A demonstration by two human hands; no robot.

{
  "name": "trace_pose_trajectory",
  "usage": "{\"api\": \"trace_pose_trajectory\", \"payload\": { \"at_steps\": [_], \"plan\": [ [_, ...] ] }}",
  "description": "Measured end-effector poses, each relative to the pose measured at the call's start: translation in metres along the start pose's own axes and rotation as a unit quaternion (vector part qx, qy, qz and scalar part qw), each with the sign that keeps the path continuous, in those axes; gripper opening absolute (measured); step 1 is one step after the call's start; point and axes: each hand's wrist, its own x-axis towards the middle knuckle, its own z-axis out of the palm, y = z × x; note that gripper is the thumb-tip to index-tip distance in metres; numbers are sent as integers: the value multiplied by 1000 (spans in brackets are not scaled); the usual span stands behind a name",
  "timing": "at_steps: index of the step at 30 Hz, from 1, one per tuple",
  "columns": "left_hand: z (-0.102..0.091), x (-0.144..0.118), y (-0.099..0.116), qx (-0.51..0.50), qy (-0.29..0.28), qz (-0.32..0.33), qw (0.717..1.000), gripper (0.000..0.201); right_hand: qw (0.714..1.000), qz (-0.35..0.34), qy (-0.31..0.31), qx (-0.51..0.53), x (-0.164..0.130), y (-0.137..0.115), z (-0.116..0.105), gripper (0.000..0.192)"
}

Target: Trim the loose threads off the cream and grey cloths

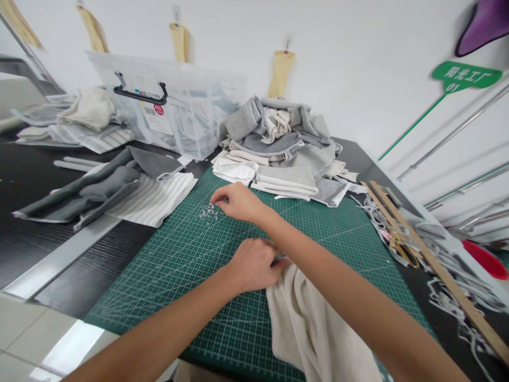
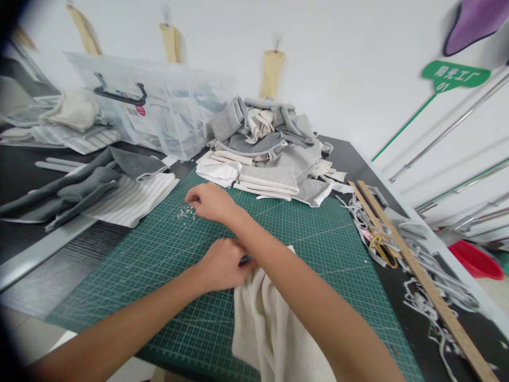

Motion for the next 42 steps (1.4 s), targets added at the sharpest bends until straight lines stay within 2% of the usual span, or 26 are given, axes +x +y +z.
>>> {"api": "trace_pose_trajectory", "payload": {
  "at_steps": [2,4,7,10,13,16,21,26,29,32,34,39,42],
  "plan": [
    [-2,0,1,-9,1,-1,1000,26,999,4,44,-8,-14,-7,-14,17],
    [-3,-1,2,-22,4,-3,1000,27,996,17,89,-15,-38,-12,-31,16],
    [-3,-1,2,-45,7,-6,999,27,980,86,180,-7,-95,-14,-56,17],
    [-2,1,0,-80,8,-3,997,25,951,179,252,24,-162,-14,-70,16],
    [-3,3,-3,-121,15,-11,992,26,925,256,277,40,-215,-17,-71,16],
    [-5,6,-7,-162,35,-36,985,32,930,267,252,33,-240,-22,-67,15],
    [-7,11,-15,-213,68,-66,973,40,968,201,146,14,-237,-24,-61,19],
    [-13,14,-23,-220,68,-79,970,41,969,201,141,-11,-220,-17,-57,18],
    [-15,14,-26,-213,58,-76,972,38,976,198,90,-19,-212,-16,-54,17],
    [-16,14,-26,-200,53,-74,976,37,983,180,37,-19,-209,-19,-48,28],
    [-16,13,-25,-193,48,-71,978,37,984,174,29,-20,-209,-21,-43,30],
    [-18,11,-24,-181,41,-65,980,35,985,171,28,-2,-213,-20,-40,10],
    [-18,10,-24,-177,41,-66,981,35,987,158,29,15,-215,-20,-41,7]
  ]
}}
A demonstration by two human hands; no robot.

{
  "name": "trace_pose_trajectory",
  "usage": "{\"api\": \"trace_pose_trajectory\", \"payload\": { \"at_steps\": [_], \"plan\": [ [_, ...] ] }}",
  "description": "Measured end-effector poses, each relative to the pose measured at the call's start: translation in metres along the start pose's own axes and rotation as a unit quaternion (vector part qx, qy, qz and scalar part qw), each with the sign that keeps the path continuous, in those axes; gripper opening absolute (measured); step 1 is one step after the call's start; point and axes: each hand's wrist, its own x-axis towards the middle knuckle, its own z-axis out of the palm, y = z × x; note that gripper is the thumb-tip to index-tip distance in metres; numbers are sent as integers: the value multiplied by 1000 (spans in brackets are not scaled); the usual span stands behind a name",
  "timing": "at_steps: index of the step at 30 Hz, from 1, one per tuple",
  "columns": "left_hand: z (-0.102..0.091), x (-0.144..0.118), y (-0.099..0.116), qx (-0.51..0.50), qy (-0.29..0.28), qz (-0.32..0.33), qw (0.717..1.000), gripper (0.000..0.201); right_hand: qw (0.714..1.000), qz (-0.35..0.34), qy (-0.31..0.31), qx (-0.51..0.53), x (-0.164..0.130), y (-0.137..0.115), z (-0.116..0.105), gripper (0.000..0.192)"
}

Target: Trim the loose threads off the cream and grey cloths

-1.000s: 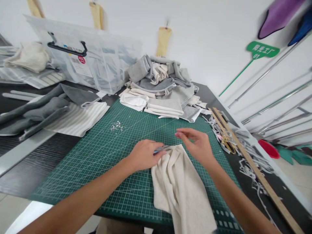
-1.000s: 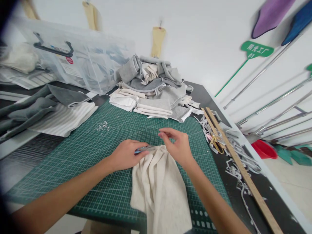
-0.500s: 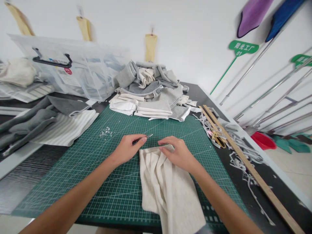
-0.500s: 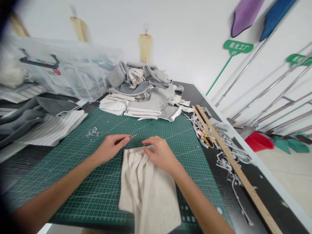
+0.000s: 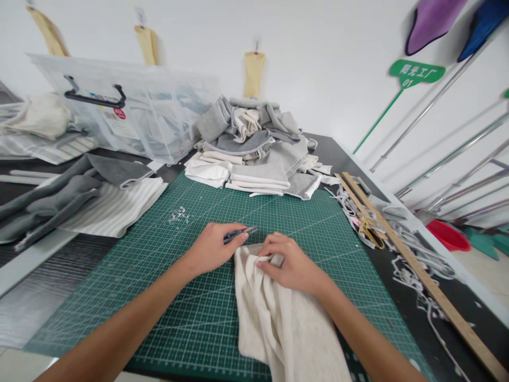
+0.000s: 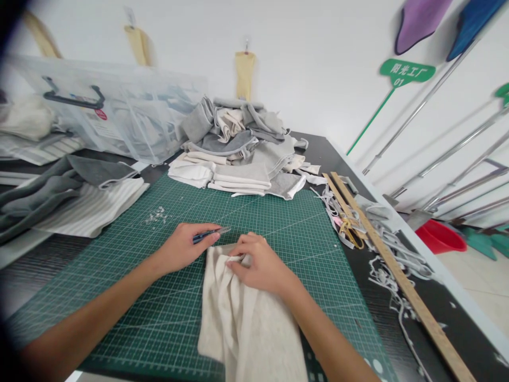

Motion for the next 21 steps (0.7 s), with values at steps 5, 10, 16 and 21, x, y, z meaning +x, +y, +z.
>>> {"api": "trace_pose_trajectory", "payload": {
  "at_steps": [5,10,16,21],
  "plan": [
    [-1,-1,1,1,-12,7,1000,33,999,3,28,27,-3,-3,6,6],
    [-10,-5,4,-1,-76,11,997,30,998,10,41,39,-2,-2,12,9],
    [-21,-9,6,-26,-115,26,993,29,993,6,58,106,-3,1,10,12],
    [-20,-11,7,-30,-125,78,989,28,983,15,73,170,-4,4,9,8]
  ]
}}
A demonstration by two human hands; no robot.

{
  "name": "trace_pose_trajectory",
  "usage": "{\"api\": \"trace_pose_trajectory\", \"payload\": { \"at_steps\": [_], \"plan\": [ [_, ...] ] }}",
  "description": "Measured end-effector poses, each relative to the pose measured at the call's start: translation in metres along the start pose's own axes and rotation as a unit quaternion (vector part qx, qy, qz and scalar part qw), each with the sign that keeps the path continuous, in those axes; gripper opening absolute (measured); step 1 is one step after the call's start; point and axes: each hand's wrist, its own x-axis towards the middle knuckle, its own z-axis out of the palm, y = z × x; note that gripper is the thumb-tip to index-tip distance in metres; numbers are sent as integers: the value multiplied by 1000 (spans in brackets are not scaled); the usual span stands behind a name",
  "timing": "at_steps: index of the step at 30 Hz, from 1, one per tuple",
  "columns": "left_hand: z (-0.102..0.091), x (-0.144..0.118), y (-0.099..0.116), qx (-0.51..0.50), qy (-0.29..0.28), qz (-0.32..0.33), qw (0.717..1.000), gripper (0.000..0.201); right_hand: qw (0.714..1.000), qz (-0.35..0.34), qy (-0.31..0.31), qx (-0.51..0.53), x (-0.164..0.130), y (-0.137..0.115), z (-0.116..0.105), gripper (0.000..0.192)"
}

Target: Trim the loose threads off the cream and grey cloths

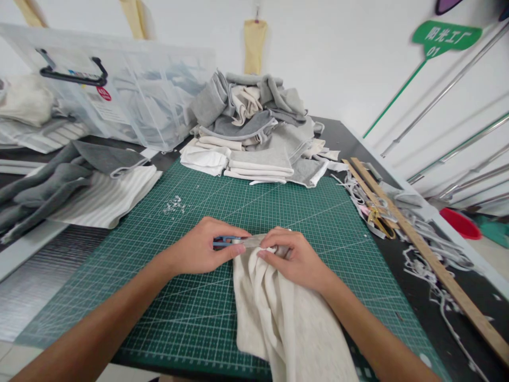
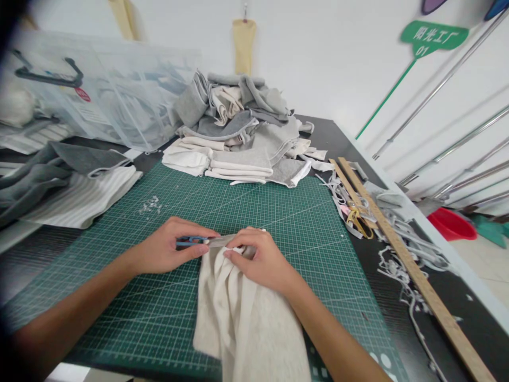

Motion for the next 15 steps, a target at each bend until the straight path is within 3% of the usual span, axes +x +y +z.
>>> {"api": "trace_pose_trajectory", "payload": {
  "at_steps": [6,15],
  "plan": [
    [2,-2,3,0,-4,7,1000,29,997,12,14,73,-2,5,-2,9],
    [4,-2,4,-2,-13,20,1000,29,992,69,23,102,-2,3,-2,4]
  ]
}}
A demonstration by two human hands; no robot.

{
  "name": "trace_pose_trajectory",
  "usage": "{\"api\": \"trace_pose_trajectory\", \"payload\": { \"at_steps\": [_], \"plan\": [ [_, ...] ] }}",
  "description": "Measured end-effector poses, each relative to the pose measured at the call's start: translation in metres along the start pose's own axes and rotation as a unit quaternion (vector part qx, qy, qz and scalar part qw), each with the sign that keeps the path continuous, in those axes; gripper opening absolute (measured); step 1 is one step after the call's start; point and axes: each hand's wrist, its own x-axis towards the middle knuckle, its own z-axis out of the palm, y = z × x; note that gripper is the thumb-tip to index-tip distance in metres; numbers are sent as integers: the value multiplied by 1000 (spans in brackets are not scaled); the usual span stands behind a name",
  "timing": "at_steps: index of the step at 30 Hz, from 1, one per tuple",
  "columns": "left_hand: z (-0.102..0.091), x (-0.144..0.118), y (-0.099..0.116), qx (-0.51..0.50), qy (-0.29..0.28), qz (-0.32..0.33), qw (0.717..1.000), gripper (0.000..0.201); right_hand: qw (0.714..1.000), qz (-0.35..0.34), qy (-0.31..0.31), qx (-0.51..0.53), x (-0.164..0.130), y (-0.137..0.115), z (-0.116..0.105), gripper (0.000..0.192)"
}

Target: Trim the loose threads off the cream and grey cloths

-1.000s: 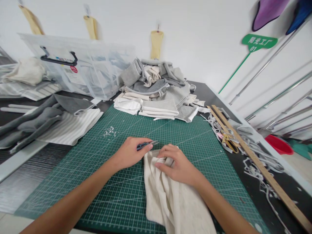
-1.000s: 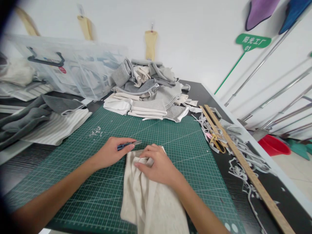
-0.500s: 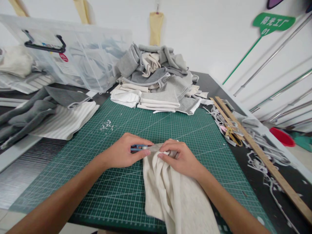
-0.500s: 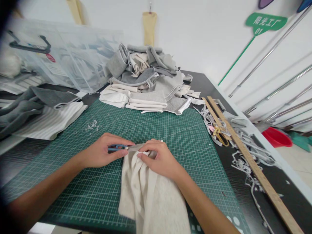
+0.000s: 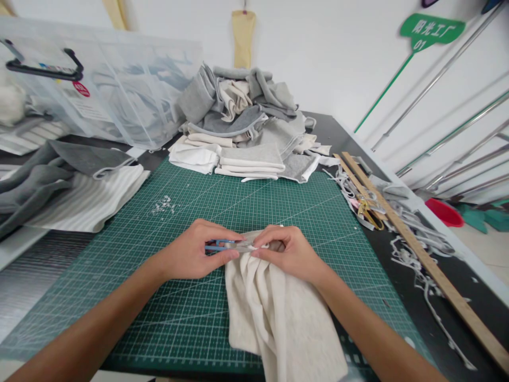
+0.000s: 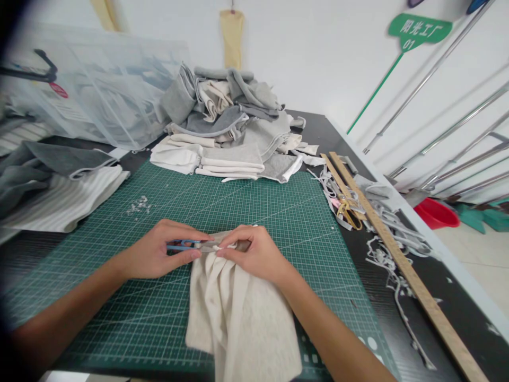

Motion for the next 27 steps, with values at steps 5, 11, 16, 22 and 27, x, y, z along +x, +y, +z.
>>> {"api": "trace_pose_trajectory", "payload": {
  "at_steps": [5,11,16,22,27],
  "plan": [
    [1,0,-2,15,2,21,1000,26,1000,27,7,-2,0,1,-1,6],
    [0,2,-6,25,1,72,997,25,999,37,13,-7,0,3,-1,11],
    [0,2,-7,29,-4,76,997,24,999,37,14,-15,-1,3,0,12],
    [0,2,-8,37,-6,76,996,22,999,40,20,-12,-1,4,0,12],
    [2,3,-9,39,0,73,997,22,999,42,23,-10,-1,5,1,13]
  ]
}}
